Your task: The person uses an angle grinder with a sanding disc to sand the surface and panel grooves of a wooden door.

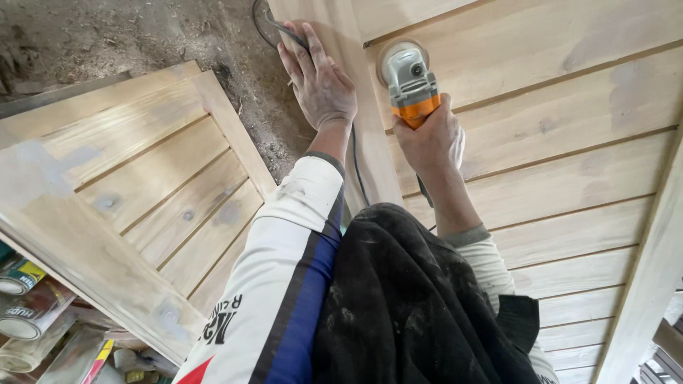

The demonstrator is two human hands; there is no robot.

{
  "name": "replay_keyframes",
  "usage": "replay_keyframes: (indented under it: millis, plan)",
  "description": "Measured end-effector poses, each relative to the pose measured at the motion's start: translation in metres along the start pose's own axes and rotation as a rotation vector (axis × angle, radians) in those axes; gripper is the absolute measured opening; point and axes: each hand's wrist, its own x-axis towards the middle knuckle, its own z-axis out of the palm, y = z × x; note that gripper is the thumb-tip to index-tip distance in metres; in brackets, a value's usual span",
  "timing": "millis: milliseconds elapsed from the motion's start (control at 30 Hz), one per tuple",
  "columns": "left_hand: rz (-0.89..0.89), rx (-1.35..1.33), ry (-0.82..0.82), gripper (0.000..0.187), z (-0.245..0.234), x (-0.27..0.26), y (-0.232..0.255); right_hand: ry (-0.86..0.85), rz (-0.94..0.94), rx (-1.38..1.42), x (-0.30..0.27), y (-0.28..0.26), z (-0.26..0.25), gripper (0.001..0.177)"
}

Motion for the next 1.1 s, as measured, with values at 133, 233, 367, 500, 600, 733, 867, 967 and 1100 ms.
replay_keyframes:
  millis: [133,233,367,500,600,733,867,967,1100]
  plan:
    - [0.030,-0.026,0.052,0.069,0.003,0.001,-0.003,-0.030,0.021,0.019,0.005,-0.009,0.001,0.059]
    - [0.017,-0.023,0.010,0.071,0.003,0.002,-0.004,-0.057,0.023,0.019,0.006,-0.014,0.001,0.057]
    - [0.001,-0.015,-0.016,0.071,0.005,0.002,-0.002,-0.082,0.031,0.041,0.009,-0.017,0.002,0.055]
    - [0.058,-0.073,0.063,0.071,0.007,-0.003,-0.006,-0.090,0.035,0.059,0.004,-0.014,0.007,0.054]
    - [0.037,-0.032,0.023,0.072,0.009,-0.001,-0.006,-0.067,0.016,0.036,0.001,-0.008,0.009,0.056]
    - [0.042,-0.021,0.044,0.068,0.011,0.000,-0.006,-0.093,0.062,0.041,-0.014,0.012,0.013,0.058]
    - [0.030,0.023,0.030,0.064,0.007,0.000,-0.005,-0.129,0.089,-0.019,-0.040,0.039,0.014,0.057]
    - [-0.007,0.014,-0.005,0.062,0.005,-0.003,-0.002,-0.187,0.122,-0.052,-0.058,0.064,0.011,0.057]
    - [0.005,0.027,0.033,0.063,0.007,0.002,-0.003,-0.143,0.147,-0.018,-0.053,0.089,0.007,0.060]
